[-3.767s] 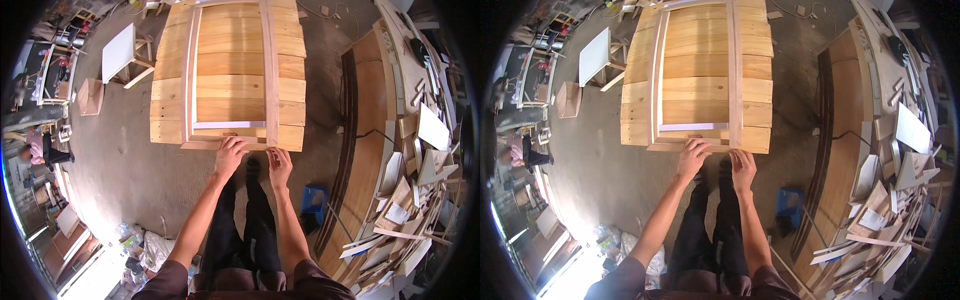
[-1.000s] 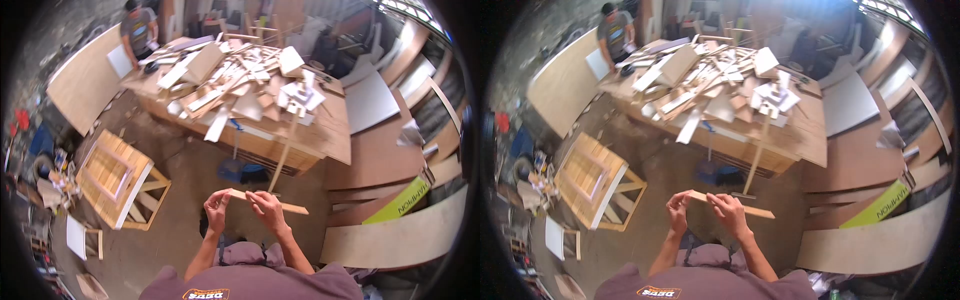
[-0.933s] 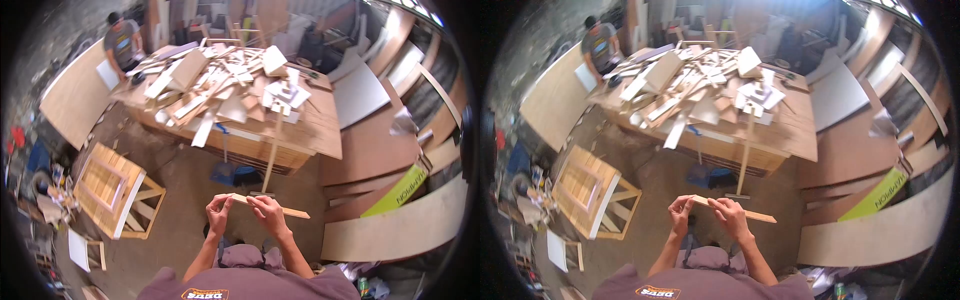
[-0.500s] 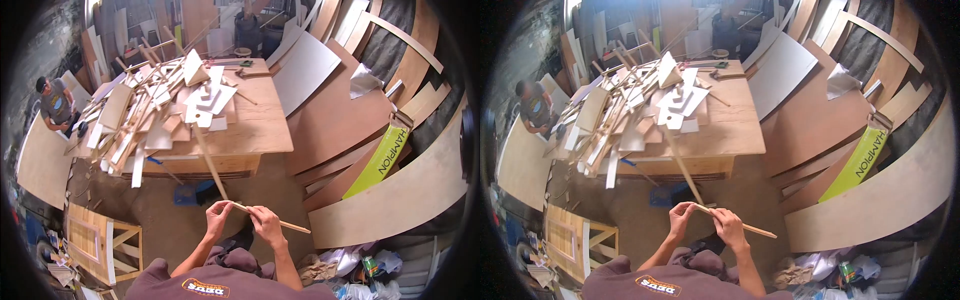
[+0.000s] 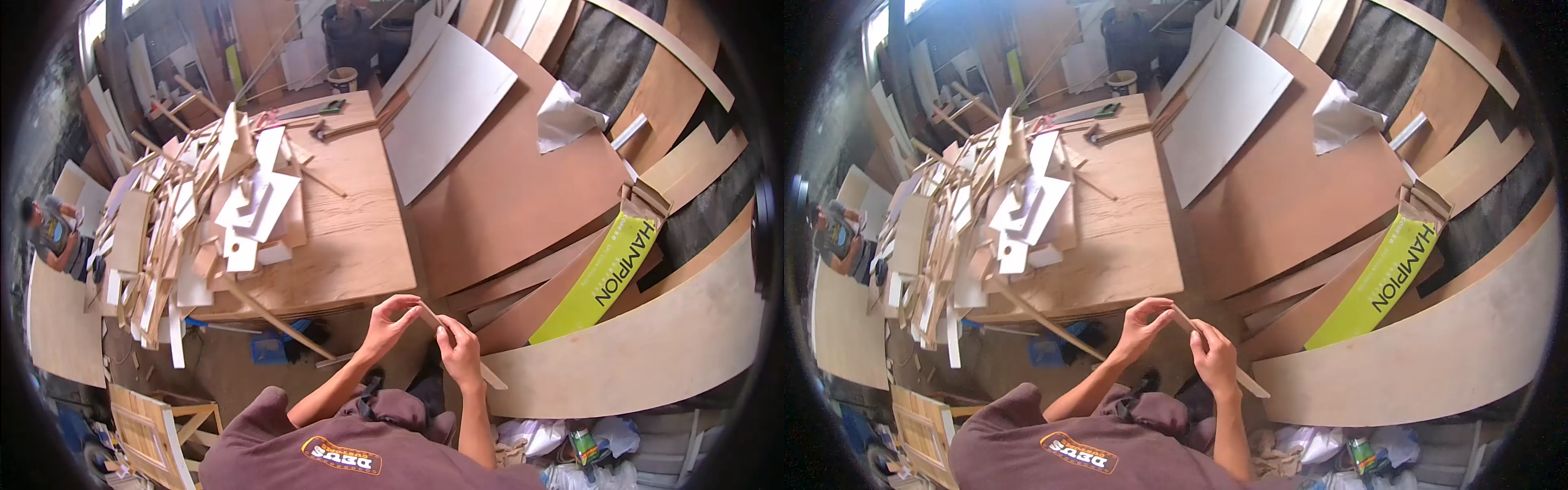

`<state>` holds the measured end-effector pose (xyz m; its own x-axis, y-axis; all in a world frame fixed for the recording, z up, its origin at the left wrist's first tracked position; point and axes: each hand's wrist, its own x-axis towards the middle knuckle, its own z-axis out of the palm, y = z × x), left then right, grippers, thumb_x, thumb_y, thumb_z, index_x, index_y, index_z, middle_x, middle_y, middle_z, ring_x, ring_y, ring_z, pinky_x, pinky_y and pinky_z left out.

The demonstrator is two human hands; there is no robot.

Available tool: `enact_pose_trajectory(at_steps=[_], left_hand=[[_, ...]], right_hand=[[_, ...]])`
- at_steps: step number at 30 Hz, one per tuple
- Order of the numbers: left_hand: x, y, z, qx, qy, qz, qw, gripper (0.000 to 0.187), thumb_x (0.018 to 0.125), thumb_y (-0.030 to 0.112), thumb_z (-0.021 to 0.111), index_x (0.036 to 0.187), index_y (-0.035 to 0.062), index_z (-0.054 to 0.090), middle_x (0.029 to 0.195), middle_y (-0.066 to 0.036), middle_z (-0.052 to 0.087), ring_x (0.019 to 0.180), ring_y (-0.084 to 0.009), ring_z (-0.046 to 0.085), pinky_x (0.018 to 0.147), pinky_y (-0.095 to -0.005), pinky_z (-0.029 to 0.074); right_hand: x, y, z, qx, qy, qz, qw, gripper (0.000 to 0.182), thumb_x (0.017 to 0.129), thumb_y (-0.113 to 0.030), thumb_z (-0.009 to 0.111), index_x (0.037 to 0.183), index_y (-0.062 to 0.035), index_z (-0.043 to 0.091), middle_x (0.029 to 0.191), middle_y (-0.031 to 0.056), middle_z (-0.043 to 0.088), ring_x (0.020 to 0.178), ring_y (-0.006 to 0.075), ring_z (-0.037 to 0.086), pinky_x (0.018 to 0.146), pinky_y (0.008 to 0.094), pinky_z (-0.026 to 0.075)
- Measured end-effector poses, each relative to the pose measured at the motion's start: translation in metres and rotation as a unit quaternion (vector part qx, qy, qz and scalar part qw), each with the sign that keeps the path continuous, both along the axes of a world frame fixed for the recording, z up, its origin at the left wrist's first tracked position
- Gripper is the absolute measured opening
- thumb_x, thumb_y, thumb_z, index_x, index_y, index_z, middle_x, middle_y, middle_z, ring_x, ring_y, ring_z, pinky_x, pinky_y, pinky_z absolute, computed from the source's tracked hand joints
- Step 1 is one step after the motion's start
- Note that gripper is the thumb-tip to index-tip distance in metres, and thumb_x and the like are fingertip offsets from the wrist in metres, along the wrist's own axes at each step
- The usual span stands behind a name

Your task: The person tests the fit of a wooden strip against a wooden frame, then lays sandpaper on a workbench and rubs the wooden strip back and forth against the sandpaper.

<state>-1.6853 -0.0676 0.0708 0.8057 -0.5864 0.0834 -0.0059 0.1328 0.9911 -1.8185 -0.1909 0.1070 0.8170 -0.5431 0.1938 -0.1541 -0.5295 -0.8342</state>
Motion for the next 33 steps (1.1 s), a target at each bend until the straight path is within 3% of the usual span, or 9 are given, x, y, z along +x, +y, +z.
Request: enact_pose_trajectory(at_steps=[7, 10, 12, 17, 20, 23, 31, 32, 33], left_hand=[[0.064, -0.114, -0.022, -0.041, 0.115, -0.005, 0.993, 0.031, 0.094, 0.013, 0.073, 0.124, 0.0045, 0.068, 0.103, -0.001, 0.069, 0.095, -0.0063, 0.061, 0.083, -0.0234, 0.05], [0.091, -0.157, 0.001, -0.03, 0.052, 0.061, 0.996, 0.031, 0.092, 0.012, 0.075, 0.122, 0.0043, 0.069, 0.103, -0.002, 0.069, 0.095, -0.0081, 0.061, 0.085, -0.0252, 0.05], [0.104, -0.166, 0.015, 0.024, -0.096, 0.12, 0.988, 0.033, 0.089, 0.011, 0.078, 0.12, 0.0038, 0.07, 0.102, -0.003, 0.069, 0.096, -0.0102, 0.061, 0.087, -0.027, 0.049], [0.136, -0.163, 0.026, 0.033, -0.059, 0.251, 0.966, 0.037, 0.086, 0.003, 0.079, 0.121, 0.0016, 0.068, 0.111, -0.005, 0.069, 0.1, -0.0123, 0.062, 0.092, -0.0279, 0.048], [0.16, -0.151, 0.015, 0.016, -0.035, 0.33, 0.943, 0.039, 0.086, 0.006, 0.08, 0.122, 0.0019, 0.065, 0.111, -0.004, 0.068, 0.101, -0.0111, 0.061, 0.092, -0.0276, 0.048], [0.18, -0.145, 0.013, -0.007, -0.011, 0.416, 0.909, 0.037, 0.087, 0.009, 0.079, 0.121, 0.0025, 0.067, 0.102, -0.003, 0.07, 0.097, -0.0108, 0.062, 0.09, -0.0268, 0.05], [0.268, -0.135, -0.021, -0.026, 0.033, 0.543, 0.839, 0.033, 0.088, 0.012, 0.08, 0.117, 0.0027, 0.068, 0.103, -0.003, 0.07, 0.096, -0.0108, 0.063, 0.088, -0.0268, 0.051], [0.284, -0.135, -0.026, -0.021, 0.015, 0.544, 0.839, 0.032, 0.088, 0.014, 0.08, 0.116, 0.0029, 0.068, 0.103, -0.003, 0.071, 0.096, -0.0113, 0.063, 0.087, -0.0278, 0.051], [0.301, -0.137, -0.022, -0.017, 0.011, 0.552, 0.834, 0.032, 0.088, 0.014, 0.08, 0.116, 0.0029, 0.068, 0.103, -0.003, 0.071, 0.096, -0.0113, 0.063, 0.087, -0.0278, 0.051]], right_hand=[[0.078, -0.147, 0.004, 0.093, 0.086, 0.077, 0.989, 0.029, 0.099, -0.032, 0.062, 0.116, -0.0108, 0.071, 0.092, 0.0167, 0.073, 0.083, 0.0314, 0.071, 0.074, 0.0376, 0.054], [0.121, -0.203, 0.004, 0.1, 0.066, 0.135, 0.984, 0.03, 0.099, -0.035, 0.062, 0.117, -0.0118, 0.072, 0.085, 0.0147, 0.071, 0.073, 0.0241, 0.069, 0.07, 0.0347, 0.052], [0.156, -0.226, 0.01, 0.126, 0.086, 0.187, 0.97, 0.032, 0.1, -0.036, 0.062, 0.116, -0.011, 0.072, 0.08, 0.0136, 0.07, 0.071, 0.0184, 0.067, 0.07, 0.0334, 0.052], [0.244, -0.241, 0.035, 0.126, 0.064, 0.323, 0.936, 0.03, 0.097, -0.034, 0.067, 0.115, -0.0103, 0.073, 0.088, 0.0145, 0.072, 0.077, 0.0235, 0.07, 0.072, 0.0346, 0.053], [0.296, -0.233, 0.043, -0.004, 0.051, 0.417, 0.907, 0.032, 0.091, -0.034, 0.073, 0.115, -0.0121, 0.073, 0.1, 0.014, 0.072, 0.086, 0.0313, 0.07, 0.075, 0.0381, 0.055], [0.349, -0.217, 0.024, -0.016, -0.004, 0.482, 0.876, 0.033, 0.089, -0.034, 0.076, 0.114, -0.0125, 0.073, 0.096, 0.0131, 0.072, 0.084, 0.0306, 0.07, 0.073, 0.0378, 0.055], [0.484, -0.187, 0.014, -0.08, 0.056, 0.586, 0.804, 0.032, 0.09, -0.033, 0.075, 0.117, -0.0155, 0.072, 0.092, 0.0098, 0.07, 0.077, 0.0276, 0.067, 0.072, 0.0369, 0.054], [0.499, -0.188, 0.011, -0.045, 0.035, 0.585, 0.809, 0.032, 0.091, -0.03, 0.076, 0.118, -0.0148, 0.072, 0.086, 0.0084, 0.068, 0.065, 0.0195, 0.057, 0.064, 0.0316, 0.05], [0.514, -0.189, 0.01, -0.042, 0.036, 0.585, 0.809, 0.032, 0.091, -0.029, 0.076, 0.118, -0.0122, 0.072, 0.085, 0.0098, 0.067, 0.064, 0.0185, 0.055, 0.063, 0.0314, 0.048]])
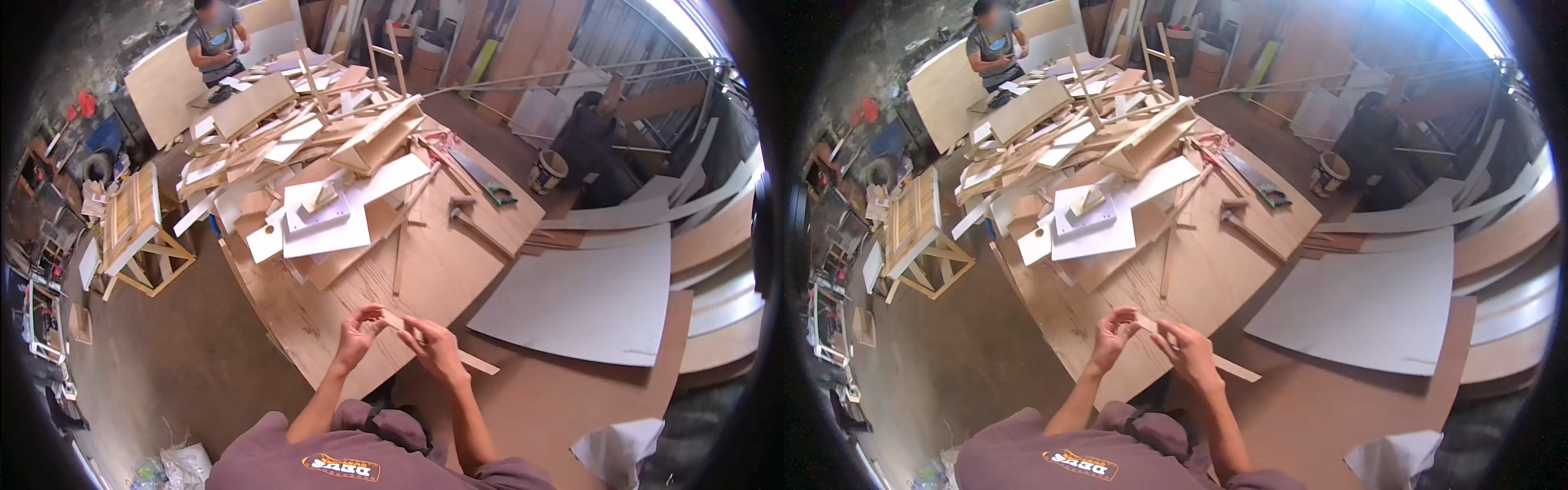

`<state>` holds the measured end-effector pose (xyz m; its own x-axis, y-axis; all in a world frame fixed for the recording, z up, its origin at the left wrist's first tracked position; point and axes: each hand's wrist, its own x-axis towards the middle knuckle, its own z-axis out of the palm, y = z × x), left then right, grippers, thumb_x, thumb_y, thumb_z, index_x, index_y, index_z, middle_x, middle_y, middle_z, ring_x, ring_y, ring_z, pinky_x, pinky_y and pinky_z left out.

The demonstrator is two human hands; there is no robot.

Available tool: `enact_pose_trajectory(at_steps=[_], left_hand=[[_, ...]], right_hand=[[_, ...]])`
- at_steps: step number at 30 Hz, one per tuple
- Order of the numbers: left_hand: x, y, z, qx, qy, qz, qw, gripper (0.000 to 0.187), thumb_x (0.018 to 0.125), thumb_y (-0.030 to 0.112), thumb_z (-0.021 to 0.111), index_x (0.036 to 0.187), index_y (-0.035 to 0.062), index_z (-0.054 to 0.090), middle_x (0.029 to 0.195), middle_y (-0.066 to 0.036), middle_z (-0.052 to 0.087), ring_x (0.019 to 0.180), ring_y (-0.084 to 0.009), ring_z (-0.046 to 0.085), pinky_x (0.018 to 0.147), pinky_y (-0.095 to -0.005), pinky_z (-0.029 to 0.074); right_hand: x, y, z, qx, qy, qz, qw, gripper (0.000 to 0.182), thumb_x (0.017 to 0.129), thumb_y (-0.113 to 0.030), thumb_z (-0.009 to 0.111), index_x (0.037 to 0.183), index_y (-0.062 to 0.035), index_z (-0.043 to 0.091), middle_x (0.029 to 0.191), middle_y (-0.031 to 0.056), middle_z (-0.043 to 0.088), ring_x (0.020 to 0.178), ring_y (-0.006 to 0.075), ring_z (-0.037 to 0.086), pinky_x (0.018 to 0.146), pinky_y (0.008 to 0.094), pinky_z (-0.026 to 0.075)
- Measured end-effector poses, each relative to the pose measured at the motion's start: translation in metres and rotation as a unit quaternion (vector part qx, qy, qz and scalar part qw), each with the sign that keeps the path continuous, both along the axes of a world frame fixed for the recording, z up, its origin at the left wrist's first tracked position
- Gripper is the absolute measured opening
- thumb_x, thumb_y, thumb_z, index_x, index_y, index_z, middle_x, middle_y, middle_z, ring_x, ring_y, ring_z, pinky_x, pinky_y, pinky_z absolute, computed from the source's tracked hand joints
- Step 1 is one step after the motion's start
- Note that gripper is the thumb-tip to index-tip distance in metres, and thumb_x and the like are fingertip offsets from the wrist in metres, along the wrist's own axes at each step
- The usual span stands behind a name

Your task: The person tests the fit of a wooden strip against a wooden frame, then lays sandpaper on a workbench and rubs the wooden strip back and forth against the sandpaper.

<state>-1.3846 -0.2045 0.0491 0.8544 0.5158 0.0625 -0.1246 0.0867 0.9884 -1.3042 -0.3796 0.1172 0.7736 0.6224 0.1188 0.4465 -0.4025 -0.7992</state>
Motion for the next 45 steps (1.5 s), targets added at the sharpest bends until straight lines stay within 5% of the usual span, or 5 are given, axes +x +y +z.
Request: enact_pose_trajectory(at_steps=[6, 18, 22, 27, 45], left_hand=[[0.064, -0.001, 0.03, 0.083, 0.028, 0.02, 0.996, 0.034, 0.086, 0.018, 0.081, 0.115, 0.0044, 0.069, 0.102, -0.004, 0.073, 0.094, -0.0119, 0.065, 0.087, -0.0286, 0.05], [0.185, -0.001, -0.025, -0.081, 0.095, 0.182, 0.975, 0.029, 0.105, 0.027, 0.055, 0.112, 0.0013, 0.065, 0.101, -0.008, 0.072, 0.09, -0.0127, 0.062, 0.085, -0.0292, 0.049], [0.279, -0.007, -0.058, -0.022, 0.099, 0.211, 0.972, 0.028, 0.104, 0.026, 0.056, 0.112, 0.0008, 0.065, 0.1, -0.006, 0.072, 0.091, -0.0121, 0.063, 0.085, -0.028, 0.051], [0.36, -0.033, -0.094, -0.032, 0.109, 0.245, 0.963, 0.027, 0.104, 0.025, 0.057, 0.112, 0.0008, 0.066, 0.099, -0.005, 0.072, 0.09, -0.0119, 0.065, 0.083, -0.0279, 0.051], [0.497, -0.077, -0.162, -0.033, 0.244, 0.277, 0.929, 0.027, 0.1, 0.023, 0.06, 0.111, -0.0005, 0.069, 0.097, -0.008, 0.075, 0.091, -0.0146, 0.07, 0.083, -0.0289, 0.053]], right_hand=[[0.07, 0.003, 0.022, -0.045, 0.003, 0.016, 0.999, 0.032, 0.092, -0.032, 0.073, 0.114, -0.0093, 0.071, 0.091, 0.0136, 0.07, 0.068, 0.0261, 0.063, 0.066, 0.0361, 0.051], [0.303, -0.012, -0.071, -0.129, 0.051, -0.054, 0.989, 0.034, 0.09, -0.033, 0.073, 0.11, -0.0057, 0.067, 0.073, 0.0178, 0.067, 0.067, 0.0351, 0.066, 0.065, 0.0448, 0.05], [0.416, 0.009, -0.121, -0.248, -0.054, 0.03, 0.967, 0.03, 0.087, -0.026, 0.073, 0.109, -0.0067, 0.067, 0.085, 0.0208, 0.07, 0.085, 0.0385, 0.069, 0.073, 0.0492, 0.053], [0.501, 0.041, -0.173, -0.242, -0.023, 0.111, 0.964, 0.059, 0.08, -0.023, 0.077, 0.133, -0.0151, 0.055, 0.121, 0.0234, 0.056, 0.1, 0.0461, 0.065, 0.079, 0.0531, 0.054], [0.566, 0.045, -0.229, -0.188, -0.12, 0.126, 0.967, 0.066, 0.072, -0.008, 0.077, 0.133, -0.0104, 0.05, 0.115, 0.0236, 0.054, 0.099, 0.0409, 0.063, 0.077, 0.0523, 0.054]])
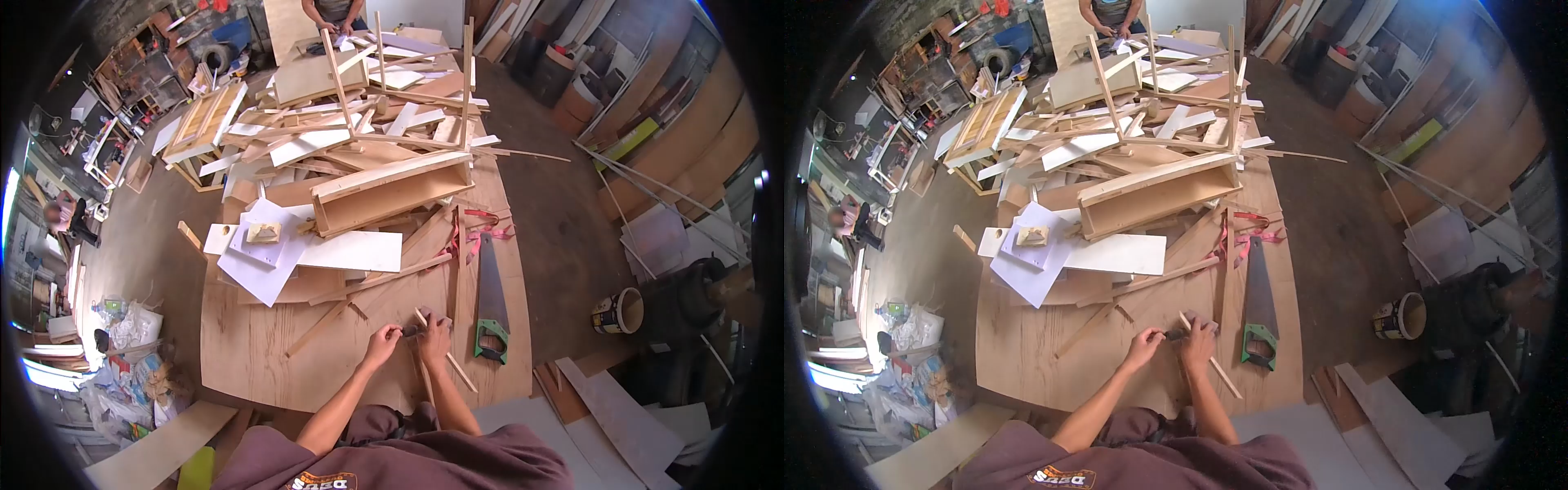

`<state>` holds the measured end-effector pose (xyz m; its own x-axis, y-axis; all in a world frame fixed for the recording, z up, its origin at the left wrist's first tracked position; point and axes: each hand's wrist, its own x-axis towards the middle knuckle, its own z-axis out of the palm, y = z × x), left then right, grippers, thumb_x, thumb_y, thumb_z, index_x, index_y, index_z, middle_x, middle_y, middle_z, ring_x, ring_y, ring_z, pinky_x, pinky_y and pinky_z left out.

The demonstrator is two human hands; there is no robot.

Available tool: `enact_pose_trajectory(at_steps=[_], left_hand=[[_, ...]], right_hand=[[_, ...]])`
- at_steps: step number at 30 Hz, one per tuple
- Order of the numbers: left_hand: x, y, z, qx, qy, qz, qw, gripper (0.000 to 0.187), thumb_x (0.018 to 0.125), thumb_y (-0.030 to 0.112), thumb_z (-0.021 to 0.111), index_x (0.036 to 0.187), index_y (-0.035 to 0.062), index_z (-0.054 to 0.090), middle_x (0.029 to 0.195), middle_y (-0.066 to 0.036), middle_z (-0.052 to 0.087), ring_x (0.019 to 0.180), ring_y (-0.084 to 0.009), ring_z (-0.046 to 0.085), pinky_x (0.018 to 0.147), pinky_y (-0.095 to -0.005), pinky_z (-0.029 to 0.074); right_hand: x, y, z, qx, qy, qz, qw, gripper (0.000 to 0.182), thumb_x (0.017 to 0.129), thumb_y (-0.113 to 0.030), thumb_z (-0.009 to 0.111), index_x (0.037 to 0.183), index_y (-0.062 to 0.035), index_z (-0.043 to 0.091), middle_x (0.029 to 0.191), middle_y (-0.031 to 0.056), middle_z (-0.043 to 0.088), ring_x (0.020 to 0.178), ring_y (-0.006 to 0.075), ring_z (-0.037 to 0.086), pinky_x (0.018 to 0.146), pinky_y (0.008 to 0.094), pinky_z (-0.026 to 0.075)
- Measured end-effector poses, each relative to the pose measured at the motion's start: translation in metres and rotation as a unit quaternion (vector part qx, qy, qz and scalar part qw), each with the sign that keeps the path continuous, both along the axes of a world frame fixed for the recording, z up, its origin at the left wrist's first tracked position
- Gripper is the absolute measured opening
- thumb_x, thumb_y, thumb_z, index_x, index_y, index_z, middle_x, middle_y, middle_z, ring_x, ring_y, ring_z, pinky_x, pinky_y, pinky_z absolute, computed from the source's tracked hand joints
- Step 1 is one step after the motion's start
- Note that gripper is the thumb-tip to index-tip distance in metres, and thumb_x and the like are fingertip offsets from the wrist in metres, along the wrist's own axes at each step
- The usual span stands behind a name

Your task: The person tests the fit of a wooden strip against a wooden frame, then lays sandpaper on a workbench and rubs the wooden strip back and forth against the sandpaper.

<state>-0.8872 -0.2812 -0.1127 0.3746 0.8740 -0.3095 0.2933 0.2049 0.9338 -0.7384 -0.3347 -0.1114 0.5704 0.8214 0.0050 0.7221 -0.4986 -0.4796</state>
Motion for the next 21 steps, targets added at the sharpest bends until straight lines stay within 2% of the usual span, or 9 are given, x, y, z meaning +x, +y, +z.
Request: enact_pose_trajectory(at_steps=[2, 5, 7, 9, 12, 15, 17, 19, 21], left_hand=[[-0.002, -0.004, 0.001, -0.004, 0.019, 0.001, 1.0, 0.028, 0.1, 0.024, 0.061, 0.112, -0.0005, 0.069, 0.097, -0.008, 0.075, 0.092, -0.0149, 0.07, 0.083, -0.0293, 0.053], [-0.003, -0.004, 0.008, 0.005, 0.042, 0.002, 0.999, 0.028, 0.1, 0.024, 0.06, 0.113, 0.0002, 0.069, 0.097, -0.009, 0.075, 0.091, -0.0157, 0.07, 0.082, -0.0297, 0.053], [-0.003, -0.005, 0.004, -0.006, 0.028, 0.005, 1.0, 0.028, 0.1, 0.024, 0.06, 0.112, 0.0004, 0.069, 0.097, -0.009, 0.075, 0.091, -0.0158, 0.07, 0.082, -0.0298, 0.053], [-0.002, 0.003, 0.003, -0.013, 0.012, 0.005, 1.0, 0.028, 0.1, 0.024, 0.06, 0.111, 0.0005, 0.07, 0.096, -0.01, 0.075, 0.09, -0.0159, 0.07, 0.082, -0.03, 0.053], [-0.003, -0.001, 0.008, 0.022, 0.047, -0.023, 0.998, 0.03, 0.101, 0.025, 0.06, 0.119, 0.0011, 0.066, 0.102, -0.01, 0.074, 0.089, -0.0159, 0.069, 0.082, -0.0304, 0.053], [-0.001, 0.002, 0.017, 0.063, -0.012, 0.022, 0.998, 0.035, 0.103, 0.024, 0.058, 0.13, 0.003, 0.058, 0.107, -0.009, 0.071, 0.09, -0.0143, 0.067, 0.082, -0.0303, 0.053], [-0.012, 0.007, 0.028, -0.076, -0.147, -0.011, 0.986, 0.039, 0.105, 0.023, 0.055, 0.139, 0.0057, 0.051, 0.11, -0.009, 0.069, 0.095, -0.014, 0.065, 0.083, -0.0296, 0.053], [-0.02, 0.004, 0.038, -0.053, -0.163, 0.008, 0.985, 0.038, 0.106, 0.022, 0.054, 0.14, 0.0062, 0.05, 0.109, -0.009, 0.068, 0.096, -0.0135, 0.064, 0.084, -0.0289, 0.052], [-0.033, 0.001, 0.056, -0.027, -0.181, 0.03, 0.983, 0.037, 0.106, 0.021, 0.053, 0.14, 0.0068, 0.05, 0.108, -0.008, 0.068, 0.097, -0.0129, 0.064, 0.084, -0.0283, 0.052]], right_hand=[[0.014, 0.001, 0.006, -0.011, 0.024, 0.014, 1.0, 0.044, 0.078, -0.005, 0.067, 0.12, -0.0063, 0.056, 0.112, 0.0217, 0.054, 0.105, 0.043, 0.058, 0.08, 0.0511, 0.053], [0.022, 0.002, 0.003, 0.043, 0.015, 0.047, 0.998, 0.036, 0.078, -0.004, 0.066, 0.113, -0.0071, 0.057, 0.11, 0.0184, 0.054, 0.1, 0.0414, 0.059, 0.077, 0.0511, 0.053], [0.023, 0.004, 0.001, 0.021, 0.01, 0.051, 0.998, 0.034, 0.079, -0.006, 0.068, 0.111, -0.009, 0.058, 0.109, 0.0165, 0.056, 0.097, 0.0398, 0.062, 0.073, 0.0508, 0.054], [0.024, 0.008, 0.003, 0.02, 0.025, 0.03, 0.999, 0.035, 0.081, -0.01, 0.07, 0.114, -0.0106, 0.059, 0.104, 0.0147, 0.059, 0.09, 0.0382, 0.066, 0.068, 0.05, 0.055], [0.002, 0.01, 0.055, 0.018, 0.048, 0.025, 0.998, 0.039, 0.083, -0.017, 0.072, 0.12, -0.0112, 0.059, 0.098, 0.0133, 0.063, 0.084, 0.0381, 0.069, 0.066, 0.0493, 0.054], [-0.028, 0.006, 0.094, 0.075, 0.088, 0.074, 0.991, 0.047, 0.085, -0.022, 0.074, 0.128, -0.0122, 0.058, 0.094, 0.0127, 0.066, 0.08, 0.0376, 0.068, 0.065, 0.0484, 0.054], [-0.04, 0.005, 0.088, 0.078, 0.099, 0.073, 0.989, 0.053, 0.087, -0.024, 0.073, 0.136, -0.0126, 0.055, 0.097, 0.0158, 0.069, 0.083, 0.0377, 0.069, 0.068, 0.0476, 0.055], [-0.049, 0.006, 0.092, 0.14, 0.169, 0.08, 0.972, 0.058, 0.088, -0.022, 0.07, 0.142, -0.0126, 0.051, 0.098, 0.018, 0.071, 0.086, 0.038, 0.07, 0.072, 0.047, 0.055], [-0.056, 0.007, 0.105, 0.123, 0.187, 0.09, 0.97, 0.058, 0.087, -0.023, 0.069, 0.142, -0.0137, 0.05, 0.096, 0.0185, 0.071, 0.085, 0.038, 0.07, 0.072, 0.0458, 0.055]])
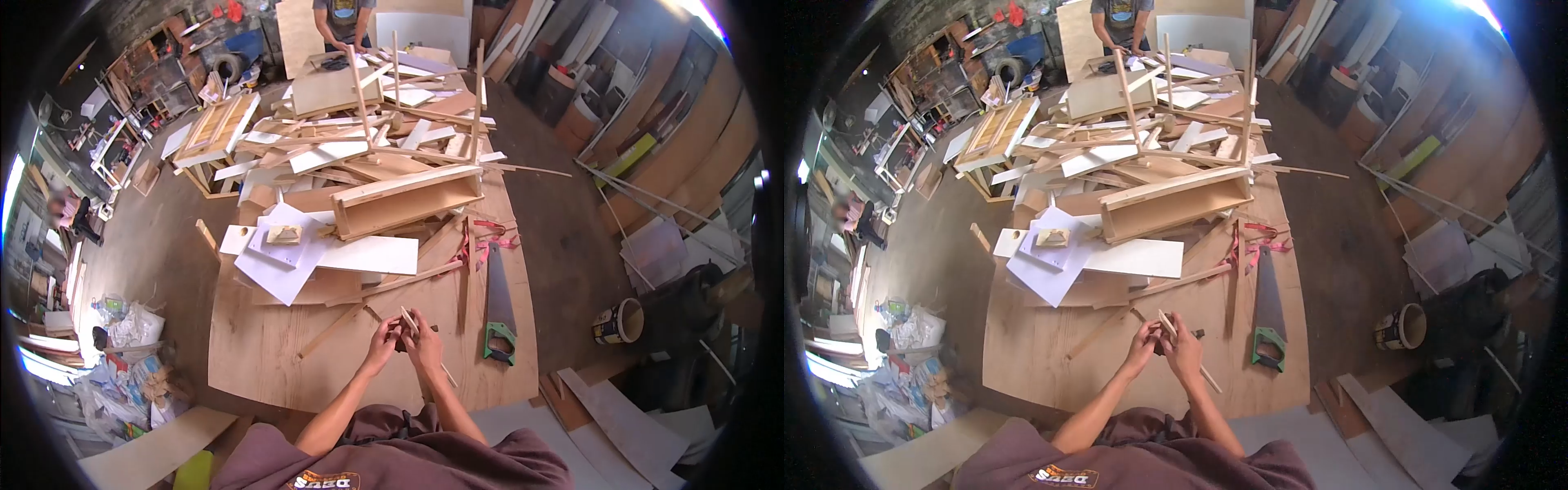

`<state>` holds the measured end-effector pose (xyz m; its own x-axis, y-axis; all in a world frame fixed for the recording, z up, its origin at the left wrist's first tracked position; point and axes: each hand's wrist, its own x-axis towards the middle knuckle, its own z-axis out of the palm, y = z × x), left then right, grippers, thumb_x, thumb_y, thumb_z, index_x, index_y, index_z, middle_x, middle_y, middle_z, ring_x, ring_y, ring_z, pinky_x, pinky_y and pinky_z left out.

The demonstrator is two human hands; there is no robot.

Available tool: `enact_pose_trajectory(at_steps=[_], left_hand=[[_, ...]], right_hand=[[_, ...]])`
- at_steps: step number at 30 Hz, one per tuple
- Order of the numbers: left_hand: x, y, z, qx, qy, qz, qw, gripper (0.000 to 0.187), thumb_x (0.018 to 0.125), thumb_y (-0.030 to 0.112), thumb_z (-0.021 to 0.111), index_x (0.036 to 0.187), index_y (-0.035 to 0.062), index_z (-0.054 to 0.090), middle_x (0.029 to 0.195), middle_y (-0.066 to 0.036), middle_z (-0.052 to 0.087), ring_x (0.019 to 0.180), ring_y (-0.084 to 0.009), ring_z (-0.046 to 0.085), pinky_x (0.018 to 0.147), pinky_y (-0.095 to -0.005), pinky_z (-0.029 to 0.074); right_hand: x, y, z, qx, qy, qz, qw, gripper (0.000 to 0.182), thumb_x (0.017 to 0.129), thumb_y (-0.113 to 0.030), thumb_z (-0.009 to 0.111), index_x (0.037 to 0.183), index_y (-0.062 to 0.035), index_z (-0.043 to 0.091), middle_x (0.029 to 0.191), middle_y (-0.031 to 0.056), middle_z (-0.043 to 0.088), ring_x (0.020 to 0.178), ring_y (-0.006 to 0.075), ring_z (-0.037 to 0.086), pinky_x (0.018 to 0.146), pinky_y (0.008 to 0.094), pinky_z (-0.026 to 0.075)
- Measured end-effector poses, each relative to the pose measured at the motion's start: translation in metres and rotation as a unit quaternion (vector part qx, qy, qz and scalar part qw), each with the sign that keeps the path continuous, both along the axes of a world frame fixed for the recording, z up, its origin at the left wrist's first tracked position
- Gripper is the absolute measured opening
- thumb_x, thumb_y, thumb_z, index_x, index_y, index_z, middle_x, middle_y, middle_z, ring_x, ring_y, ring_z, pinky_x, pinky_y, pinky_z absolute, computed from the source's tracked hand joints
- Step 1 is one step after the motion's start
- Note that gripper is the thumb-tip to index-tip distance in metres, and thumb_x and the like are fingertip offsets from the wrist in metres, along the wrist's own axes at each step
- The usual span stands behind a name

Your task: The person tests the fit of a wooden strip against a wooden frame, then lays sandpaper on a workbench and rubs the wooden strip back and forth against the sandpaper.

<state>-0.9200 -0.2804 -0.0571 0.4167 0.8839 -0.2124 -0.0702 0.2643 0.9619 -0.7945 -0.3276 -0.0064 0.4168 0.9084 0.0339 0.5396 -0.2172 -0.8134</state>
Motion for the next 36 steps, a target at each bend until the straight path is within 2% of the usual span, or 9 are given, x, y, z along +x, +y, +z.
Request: enact_pose_trajectory(at_steps=[12, 16, 17, 20, 23, 29, 32, 35, 36], left_hand=[[-0.092, -0.012, 0.067, -0.017, 0.006, 0.015, 1.0, 0.052, 0.104, 0.028, 0.057, 0.15, 0.0091, 0.043, 0.112, -0.008, 0.065, 0.103, -0.0141, 0.061, 0.089, -0.0303, 0.051], [-0.102, -0.015, 0.081, 0.032, -0.036, 0.029, 0.998, 0.053, 0.105, 0.034, 0.055, 0.149, 0.0077, 0.045, 0.115, -0.006, 0.063, 0.104, -0.0115, 0.06, 0.091, -0.0295, 0.05], [-0.101, -0.016, 0.079, 0.123, -0.003, 0.059, 0.991, 0.05, 0.104, 0.033, 0.057, 0.147, 0.0083, 0.048, 0.113, -0.006, 0.064, 0.1, -0.0115, 0.061, 0.089, -0.0294, 0.051], [-0.112, -0.028, 0.093, 0.2, 0.095, 0.042, 0.974, 0.046, 0.102, 0.031, 0.061, 0.143, 0.0099, 0.054, 0.11, -0.007, 0.066, 0.091, -0.0124, 0.062, 0.08, -0.0287, 0.052], [-0.118, -0.036, 0.112, 0.236, 0.155, 0.012, 0.959, 0.045, 0.097, 0.026, 0.067, 0.14, 0.0124, 0.057, 0.106, -0.009, 0.069, 0.08, -0.0141, 0.063, 0.07, -0.0289, 0.053], [-0.13, -0.034, 0.119, 0.224, 0.139, 0.006, 0.965, 0.052, 0.088, 0.016, 0.07, 0.137, 0.0072, 0.058, 0.103, -0.01, 0.071, 0.079, -0.0156, 0.065, 0.067, -0.0296, 0.055], [-0.128, -0.032, 0.121, 0.24, 0.141, 0.019, 0.96, 0.048, 0.088, 0.014, 0.066, 0.134, 0.001, 0.058, 0.11, -0.011, 0.07, 0.084, -0.0158, 0.067, 0.071, -0.0301, 0.057], [-0.121, -0.034, 0.123, 0.234, 0.116, 0.074, 0.963, 0.044, 0.091, 0.016, 0.065, 0.133, 0.0047, 0.061, 0.116, -0.012, 0.067, 0.087, -0.0203, 0.068, 0.074, -0.0323, 0.057], [-0.119, -0.032, 0.123, 0.327, 0.153, 0.081, 0.929, 0.042, 0.093, 0.018, 0.065, 0.133, 0.0072, 0.061, 0.116, -0.012, 0.066, 0.088, -0.0245, 0.068, 0.077, -0.0334, 0.056]], right_hand=[[-0.062, -0.004, 0.065, -0.034, 0.013, 0.102, 0.994, 0.053, 0.087, -0.021, 0.07, 0.134, -0.0125, 0.046, 0.084, 0.0164, 0.071, 0.076, 0.0401, 0.069, 0.065, 0.0469, 0.052], [-0.071, -0.011, 0.067, 0.021, 0.052, 0.118, 0.991, 0.051, 0.087, -0.013, 0.069, 0.131, -0.0112, 0.043, 0.077, 0.0171, 0.068, 0.067, 0.0387, 0.066, 0.06, 0.0435, 0.05], [-0.071, -0.012, 0.07, 0.02, 0.05, 0.117, 0.992, 0.051, 0.087, -0.013, 0.069, 0.131, -0.0112, 0.043, 0.077, 0.0171, 0.068, 0.067, 0.0387, 0.066, 0.06, 0.0435, 0.05], [-0.078, -0.021, 0.083, 0.021, 0.104, 0.094, 0.99, 0.048, 0.085, -0.008, 0.069, 0.127, -0.0096, 0.045, 0.074, 0.0161, 0.066, 0.062, 0.0323, 0.066, 0.058, 0.04, 0.049], [-0.08, -0.023, 0.091, 0.068, 0.102, 0.065, 0.99, 0.042, 0.084, -0.005, 0.069, 0.12, -0.0056, 0.048, 0.072, 0.009, 0.061, 0.062, 0.0176, 0.057, 0.056, 0.0344, 0.046], [-0.076, -0.035, 0.089, 0.038, 0.131, 0.083, 0.987, 0.045, 0.084, -0.005, 0.071, 0.122, -0.0052, 0.047, 0.073, 0.0087, 0.061, 0.065, 0.0148, 0.055, 0.059, 0.0316, 0.047], [-0.072, -0.041, 0.096, 0.059, 0.143, 0.095, 0.983, 0.042, 0.083, -0.006, 0.071, 0.118, -0.0051, 0.047, 0.082, 0.019, 0.07, 0.068, 0.0268, 0.066, 0.063, 0.0357, 0.05], [-0.064, -0.041, 0.09, 0.065, 0.119, 0.097, 0.986, 0.04, 0.083, -0.005, 0.069, 0.118, -0.0038, 0.049, 0.083, 0.0197, 0.068, 0.07, 0.0266, 0.066, 0.065, 0.0366, 0.05], [-0.062, -0.042, 0.09, 0.064, 0.12, 0.097, 0.986, 0.04, 0.083, -0.005, 0.069, 0.118, -0.0038, 0.049, 0.083, 0.0197, 0.068, 0.07, 0.0266, 0.066, 0.065, 0.0366, 0.05]])
